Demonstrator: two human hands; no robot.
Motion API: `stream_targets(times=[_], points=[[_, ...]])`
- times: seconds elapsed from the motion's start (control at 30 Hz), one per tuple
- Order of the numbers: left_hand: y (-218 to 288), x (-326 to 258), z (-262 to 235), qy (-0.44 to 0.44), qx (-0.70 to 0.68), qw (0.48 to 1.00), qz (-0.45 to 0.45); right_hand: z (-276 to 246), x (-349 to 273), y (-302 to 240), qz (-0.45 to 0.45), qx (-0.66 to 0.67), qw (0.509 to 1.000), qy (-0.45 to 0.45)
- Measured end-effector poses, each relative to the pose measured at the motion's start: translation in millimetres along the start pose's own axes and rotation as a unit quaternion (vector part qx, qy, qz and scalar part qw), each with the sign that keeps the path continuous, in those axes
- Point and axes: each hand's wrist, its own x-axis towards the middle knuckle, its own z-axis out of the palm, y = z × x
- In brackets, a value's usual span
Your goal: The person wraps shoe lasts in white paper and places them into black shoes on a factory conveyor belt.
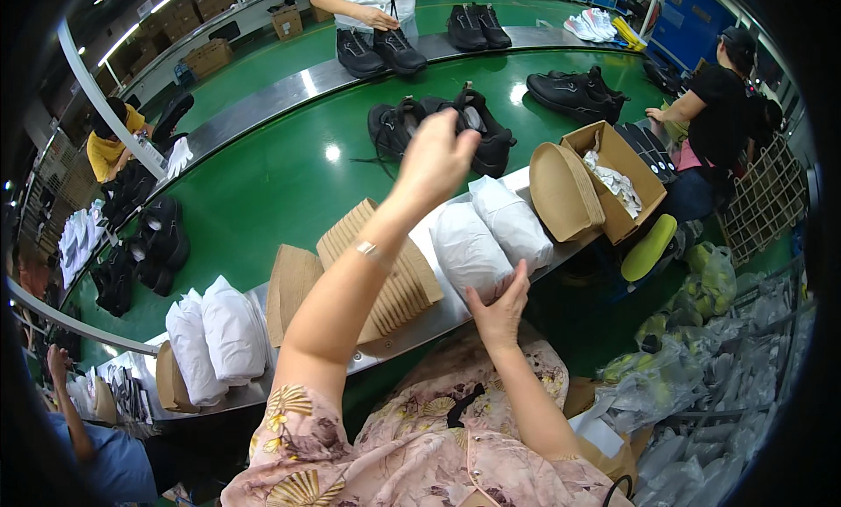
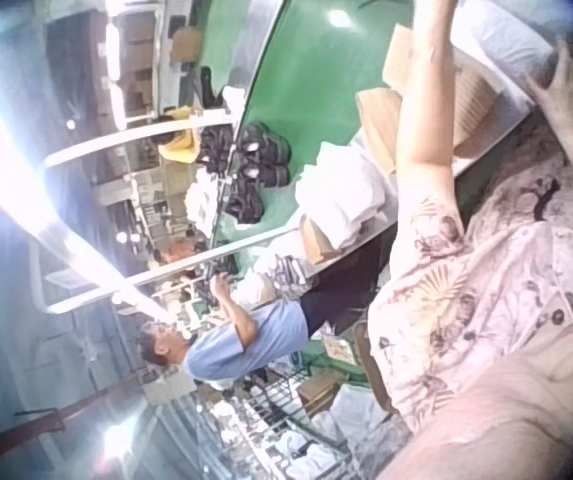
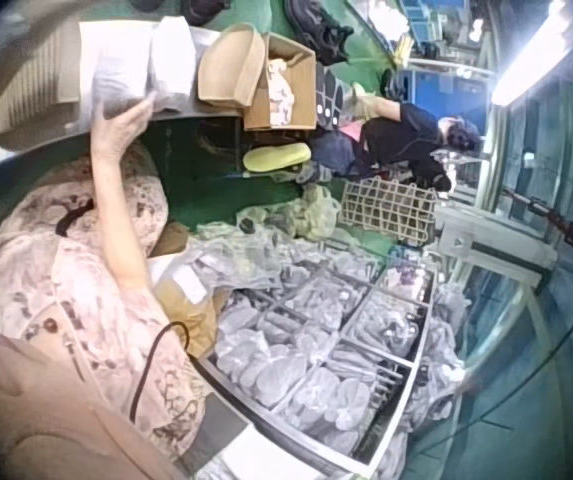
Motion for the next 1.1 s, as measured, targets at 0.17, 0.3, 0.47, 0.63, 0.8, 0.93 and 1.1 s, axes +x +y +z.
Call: stream_targets(times=[0.17,0.3,0.47,0.63,0.8,0.93,1.1], points=[[-17.0,-83.5,-84.7,0.22,0.071,0.97,-0.07,-38.7,4.4,-62.9,-0.189,-0.003,0.982,-0.013],[-66.6,-138.2,-50.3,0.206,0.262,0.942,-0.038,11.7,30.0,-108.5,-0.147,0.158,0.968,-0.126],[-41.4,-166.0,-10.7,0.153,0.341,0.926,-0.054,76.0,51.5,-82.9,0.099,0.348,0.869,-0.337],[-56.0,-178.5,-19.4,0.086,0.317,0.944,-0.023,61.7,39.5,-96.4,0.008,0.303,0.885,-0.353],[-50.4,-184.0,-22.1,0.066,0.283,0.956,-0.033,65.3,30.1,-94.8,-0.041,0.243,0.931,-0.27],[-44.8,-184.2,-25.8,0.048,0.28,0.959,-0.006,64.4,13.0,-98.1,-0.058,0.162,0.973,-0.151],[-47.3,-182.5,-13.6,0.072,0.213,0.974,0.003,46.2,32.1,-84.1,-0.04,0.128,0.976,-0.174]])
